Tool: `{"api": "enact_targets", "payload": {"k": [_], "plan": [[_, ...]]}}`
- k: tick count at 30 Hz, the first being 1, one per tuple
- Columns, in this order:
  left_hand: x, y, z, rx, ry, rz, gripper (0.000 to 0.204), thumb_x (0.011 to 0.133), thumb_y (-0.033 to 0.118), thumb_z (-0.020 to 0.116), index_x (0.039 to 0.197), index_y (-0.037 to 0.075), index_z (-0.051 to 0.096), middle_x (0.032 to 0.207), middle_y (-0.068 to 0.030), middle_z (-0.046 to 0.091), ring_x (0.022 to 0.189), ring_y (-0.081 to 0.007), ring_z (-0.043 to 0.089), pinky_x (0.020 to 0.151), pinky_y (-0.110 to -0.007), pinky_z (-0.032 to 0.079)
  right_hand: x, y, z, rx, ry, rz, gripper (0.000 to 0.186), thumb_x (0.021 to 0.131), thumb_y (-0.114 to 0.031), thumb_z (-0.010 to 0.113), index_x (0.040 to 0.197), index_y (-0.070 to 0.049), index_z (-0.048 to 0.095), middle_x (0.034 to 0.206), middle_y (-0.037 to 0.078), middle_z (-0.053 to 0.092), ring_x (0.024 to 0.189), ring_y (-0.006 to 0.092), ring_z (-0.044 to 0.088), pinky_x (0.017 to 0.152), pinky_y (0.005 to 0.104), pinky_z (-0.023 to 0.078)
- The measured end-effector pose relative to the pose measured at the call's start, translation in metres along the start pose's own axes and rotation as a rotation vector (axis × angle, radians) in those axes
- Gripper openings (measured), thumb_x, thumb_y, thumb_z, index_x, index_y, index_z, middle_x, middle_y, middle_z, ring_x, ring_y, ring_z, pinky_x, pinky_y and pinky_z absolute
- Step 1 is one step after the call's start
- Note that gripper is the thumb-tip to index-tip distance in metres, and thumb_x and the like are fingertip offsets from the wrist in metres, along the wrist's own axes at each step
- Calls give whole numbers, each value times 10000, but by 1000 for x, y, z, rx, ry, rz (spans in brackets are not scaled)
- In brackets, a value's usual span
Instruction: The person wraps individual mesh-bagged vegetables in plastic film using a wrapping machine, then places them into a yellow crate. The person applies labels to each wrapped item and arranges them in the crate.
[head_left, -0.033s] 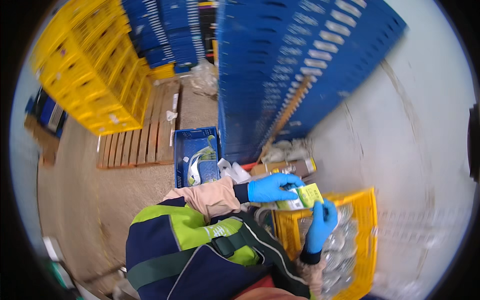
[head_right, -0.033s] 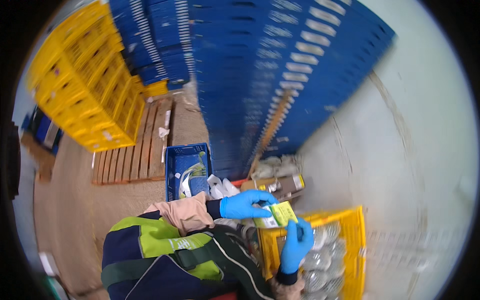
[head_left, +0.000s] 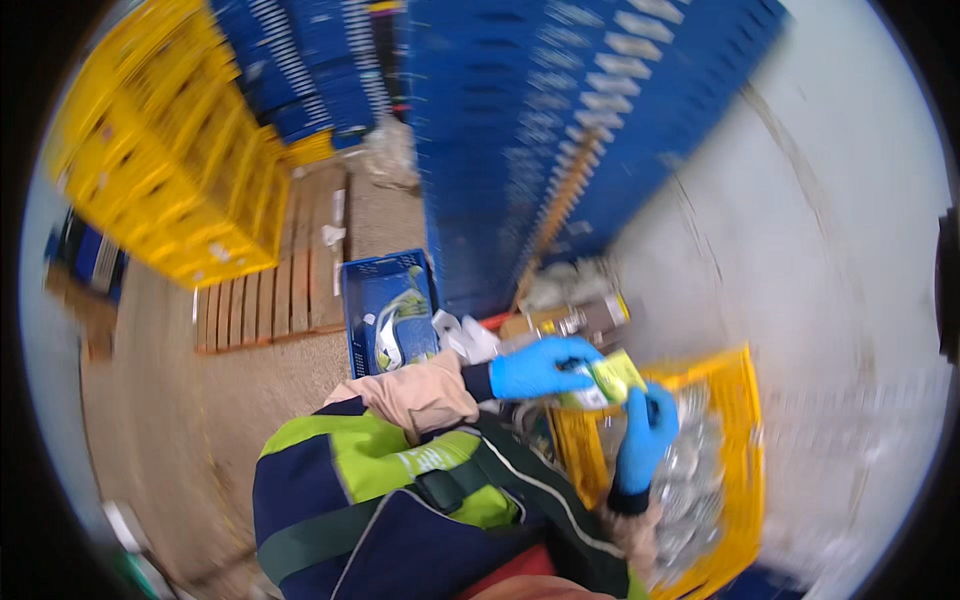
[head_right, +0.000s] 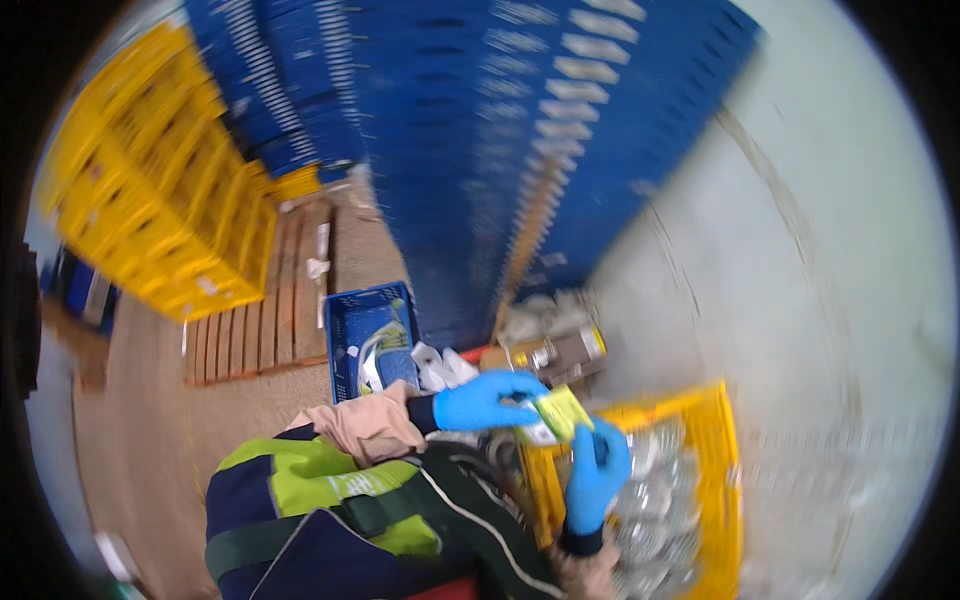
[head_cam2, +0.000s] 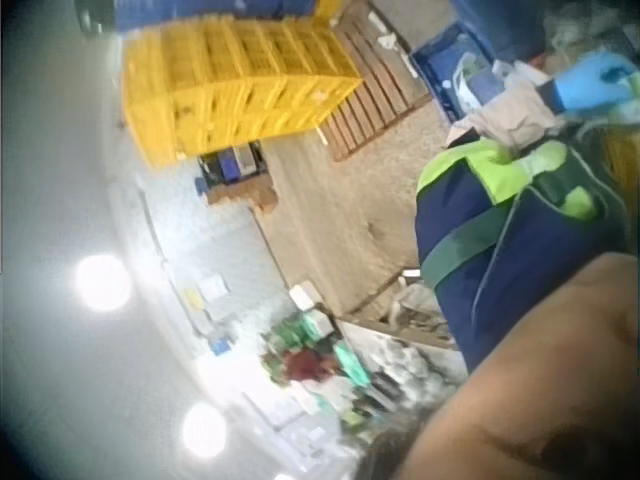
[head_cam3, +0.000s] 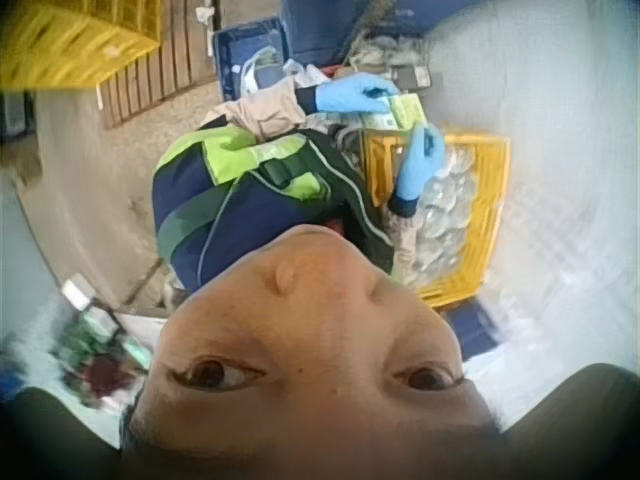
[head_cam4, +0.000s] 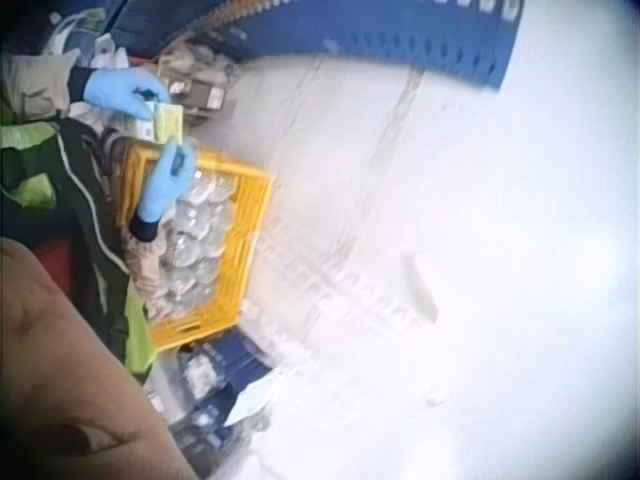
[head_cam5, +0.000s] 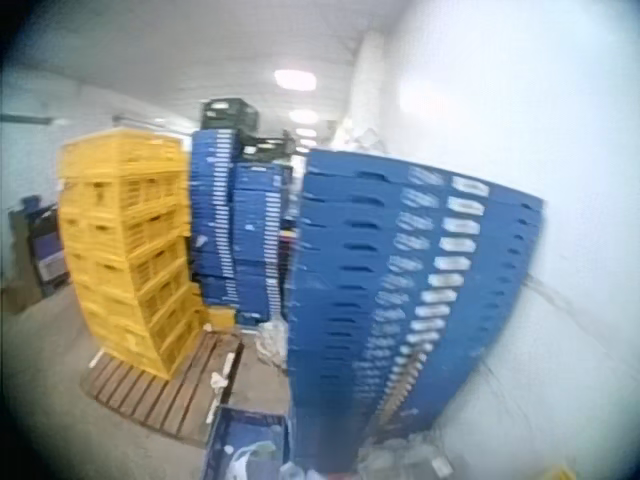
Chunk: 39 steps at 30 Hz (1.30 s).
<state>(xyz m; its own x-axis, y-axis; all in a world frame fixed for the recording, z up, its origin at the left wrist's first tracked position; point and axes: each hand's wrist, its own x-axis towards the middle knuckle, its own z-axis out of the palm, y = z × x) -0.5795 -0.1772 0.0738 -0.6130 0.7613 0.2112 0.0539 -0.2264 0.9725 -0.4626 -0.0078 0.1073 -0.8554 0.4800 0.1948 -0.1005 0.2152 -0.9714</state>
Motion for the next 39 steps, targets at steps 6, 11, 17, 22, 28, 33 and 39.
{"api": "enact_targets", "payload": {"k": [6,11,17,22,28,33,39], "plan": [[-11,7,34,-112,0,-164,287,793,11,633,1077,-20,607,1041,-56,581,971,-149,561,842,-270,444,-23,-19,-30,-163,-52,-196,133,795,-17,650,926,-20,671,877,116,635,782,201,603,707,278,470],[-24,-6,77,-37,-277,-496,362,835,99,662,1169,-7,571,1071,-74,649,961,-132,601,847,-268,467,2,5,-93,64,169,-140,145,826,-79,637,960,-27,656,848,24,639,783,106,577,726,253,473],[-28,-8,86,-100,-127,-615,327,855,113,641,1154,-8,585,1080,-97,646,946,-150,613,838,-278,482,97,143,-198,-34,463,167,216,815,-191,667,896,5,624,725,33,612,678,144,575,637,275,472],[-40,-2,92,-81,-80,-678,313,872,114,619,1153,-16,580,1086,-99,642,952,-152,611,842,-279,483,103,176,-180,-712,404,133,248,753,-190,704,893,-5,618,838,137,630,806,292,604,725,358,480],[-42,4,96,-54,-30,-593,315,876,111,610,1160,-20,572,1085,-90,640,955,-148,603,843,-278,474,109,198,-181,-1010,-56,-207,426,795,-397,634,1050,-57,609,1060,178,605,993,326,567,852,407,452],[-38,4,106,-111,-95,-581,309,879,123,602,1156,-13,574,1080,-93,644,979,-166,601,856,-285,465,129,207,-198,-769,-193,201,549,815,-481,594,1201,-91,567,1210,155,567,1098,325,542,928,385,424],[32,-3,125,483,-399,-40,482,822,183,651,1224,-9,468,1093,-145,584,985,-229,589,865,-332,452,124,210,-188,-774,-145,64,494,818,-425,614,1165,-75,574,1160,185,582,1077,349,543,922,394,427]]}}
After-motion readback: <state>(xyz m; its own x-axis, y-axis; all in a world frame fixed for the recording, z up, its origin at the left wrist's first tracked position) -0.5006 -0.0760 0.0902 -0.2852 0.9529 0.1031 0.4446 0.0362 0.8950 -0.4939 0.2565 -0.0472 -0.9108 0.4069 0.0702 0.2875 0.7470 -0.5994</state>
